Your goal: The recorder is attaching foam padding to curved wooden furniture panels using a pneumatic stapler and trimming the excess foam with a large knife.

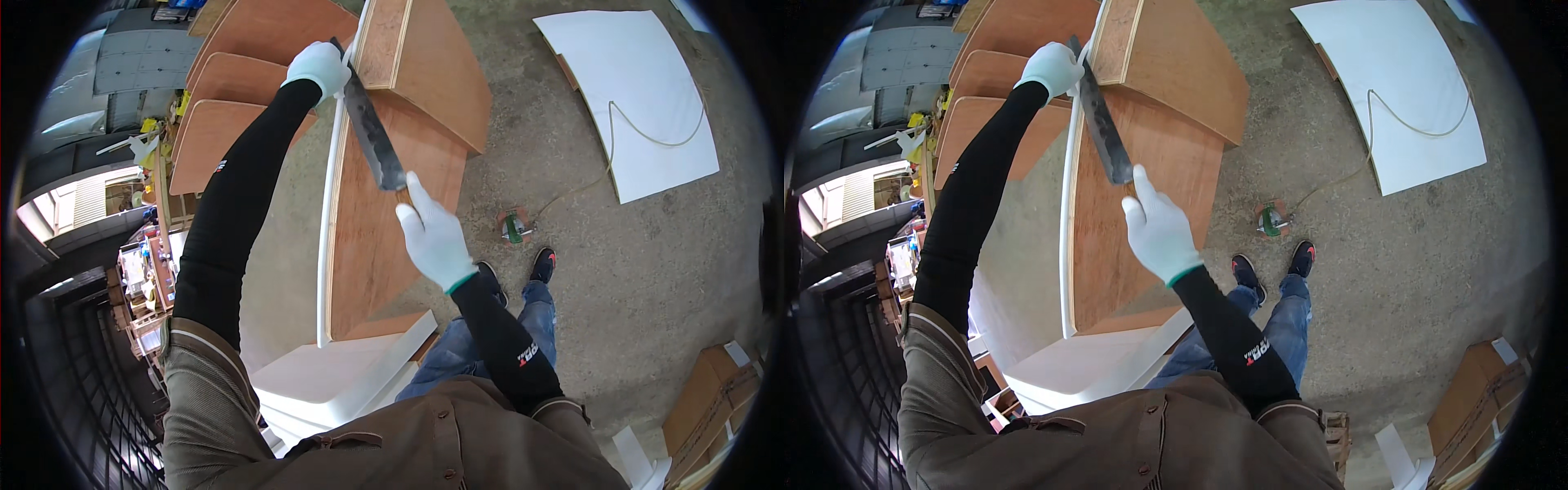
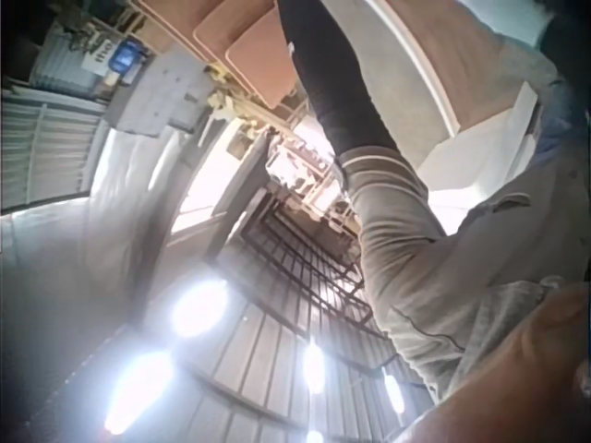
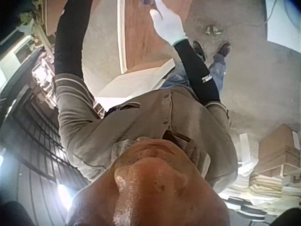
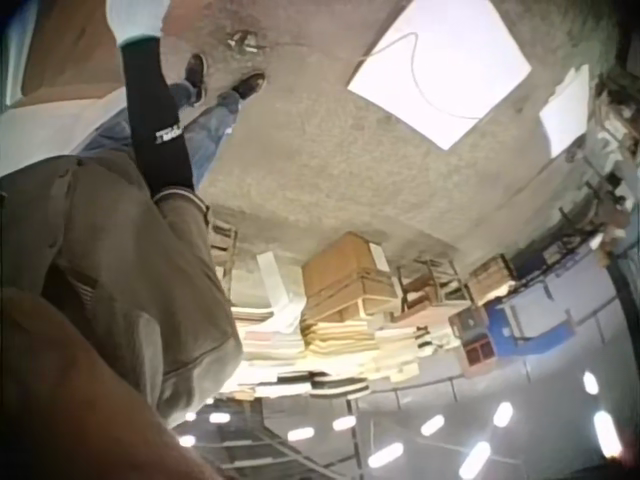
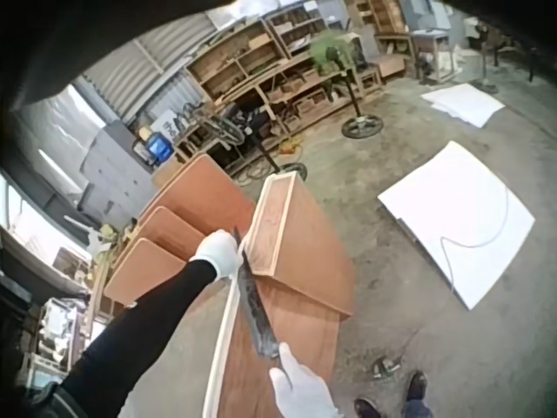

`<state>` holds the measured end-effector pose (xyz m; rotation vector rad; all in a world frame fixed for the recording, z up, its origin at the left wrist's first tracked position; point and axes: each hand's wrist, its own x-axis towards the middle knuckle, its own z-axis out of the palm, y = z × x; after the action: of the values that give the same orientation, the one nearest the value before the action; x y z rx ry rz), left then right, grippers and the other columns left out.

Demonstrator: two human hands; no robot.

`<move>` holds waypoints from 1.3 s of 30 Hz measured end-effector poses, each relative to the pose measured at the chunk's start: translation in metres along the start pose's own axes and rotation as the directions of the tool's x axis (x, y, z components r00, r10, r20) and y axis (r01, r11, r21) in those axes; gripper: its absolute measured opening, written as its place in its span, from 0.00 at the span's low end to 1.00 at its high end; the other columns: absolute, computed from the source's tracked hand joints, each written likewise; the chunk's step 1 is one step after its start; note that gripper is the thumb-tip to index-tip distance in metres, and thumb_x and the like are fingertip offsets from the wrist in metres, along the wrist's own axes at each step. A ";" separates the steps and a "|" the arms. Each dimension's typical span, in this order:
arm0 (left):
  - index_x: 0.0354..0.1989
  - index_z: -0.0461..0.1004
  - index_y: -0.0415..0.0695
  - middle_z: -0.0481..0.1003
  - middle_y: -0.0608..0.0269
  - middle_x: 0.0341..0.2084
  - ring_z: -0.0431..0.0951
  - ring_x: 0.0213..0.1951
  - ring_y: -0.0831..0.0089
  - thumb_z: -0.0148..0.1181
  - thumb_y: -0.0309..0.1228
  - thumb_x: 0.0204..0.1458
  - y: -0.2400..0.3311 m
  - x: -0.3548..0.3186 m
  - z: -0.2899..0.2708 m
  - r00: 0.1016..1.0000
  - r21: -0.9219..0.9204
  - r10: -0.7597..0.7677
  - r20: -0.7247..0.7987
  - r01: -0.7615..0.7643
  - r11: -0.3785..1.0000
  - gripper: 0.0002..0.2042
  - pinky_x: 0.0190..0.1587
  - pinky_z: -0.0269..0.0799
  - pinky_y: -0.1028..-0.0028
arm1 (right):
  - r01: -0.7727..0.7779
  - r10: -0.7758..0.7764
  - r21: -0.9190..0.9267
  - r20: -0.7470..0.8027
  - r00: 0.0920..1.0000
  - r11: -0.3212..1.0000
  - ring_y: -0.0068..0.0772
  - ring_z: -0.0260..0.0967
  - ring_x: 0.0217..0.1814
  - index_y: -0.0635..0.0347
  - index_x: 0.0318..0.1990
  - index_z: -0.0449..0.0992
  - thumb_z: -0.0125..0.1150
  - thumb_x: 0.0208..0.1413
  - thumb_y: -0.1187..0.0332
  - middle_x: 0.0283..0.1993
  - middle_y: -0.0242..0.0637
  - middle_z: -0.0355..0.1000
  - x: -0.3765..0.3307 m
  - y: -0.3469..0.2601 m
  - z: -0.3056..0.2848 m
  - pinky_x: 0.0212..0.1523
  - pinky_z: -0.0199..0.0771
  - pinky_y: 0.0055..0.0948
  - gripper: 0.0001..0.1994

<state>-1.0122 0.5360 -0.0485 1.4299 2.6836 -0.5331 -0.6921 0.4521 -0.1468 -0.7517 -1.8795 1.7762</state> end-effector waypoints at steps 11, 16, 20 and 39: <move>0.31 0.84 0.37 0.80 0.42 0.27 0.83 0.35 0.48 0.55 0.38 0.55 -0.012 0.018 -0.008 0.996 0.001 0.069 -0.063 -0.069 0.998 0.17 0.45 0.79 0.59 | -0.072 0.070 0.036 0.074 0.995 0.997 0.54 0.72 0.35 0.62 0.71 0.62 0.57 0.63 0.67 0.35 0.52 0.71 -0.151 -0.009 -0.022 0.37 0.72 0.44 0.29; 0.31 0.85 0.43 0.80 0.59 0.17 0.83 0.25 0.69 0.53 0.45 0.62 -0.026 0.023 -0.010 0.991 0.094 0.082 -0.109 -0.072 0.993 0.20 0.38 0.79 0.69 | -0.019 0.014 0.090 0.053 0.999 0.996 0.56 0.73 0.37 0.63 0.70 0.62 0.58 0.63 0.68 0.36 0.54 0.71 -0.147 -0.007 -0.009 0.37 0.72 0.45 0.29; 0.28 0.84 0.37 0.81 0.46 0.23 0.81 0.26 0.50 0.53 0.42 0.60 0.011 0.010 -0.029 0.989 0.278 0.089 -0.120 -0.052 0.959 0.21 0.39 0.79 0.59 | -0.074 0.071 0.038 0.075 0.995 0.997 0.59 0.72 0.38 0.61 0.70 0.62 0.55 0.65 0.63 0.35 0.56 0.72 -0.072 -0.004 0.018 0.39 0.71 0.49 0.27; 0.36 0.85 0.42 0.81 0.54 0.20 0.81 0.26 0.56 0.50 0.47 0.64 -0.015 -0.070 -0.088 0.882 -0.934 0.455 -0.124 -0.259 0.246 0.22 0.39 0.77 0.64 | -0.136 0.127 0.047 0.154 0.980 0.990 0.62 0.73 0.42 0.65 0.69 0.63 0.56 0.63 0.68 0.44 0.60 0.74 -0.232 -0.009 -0.002 0.41 0.74 0.44 0.27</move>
<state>-0.9743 0.5013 0.0526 1.3424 1.7015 0.8263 -0.5167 0.3007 -0.1272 -0.7557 -1.9038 2.0112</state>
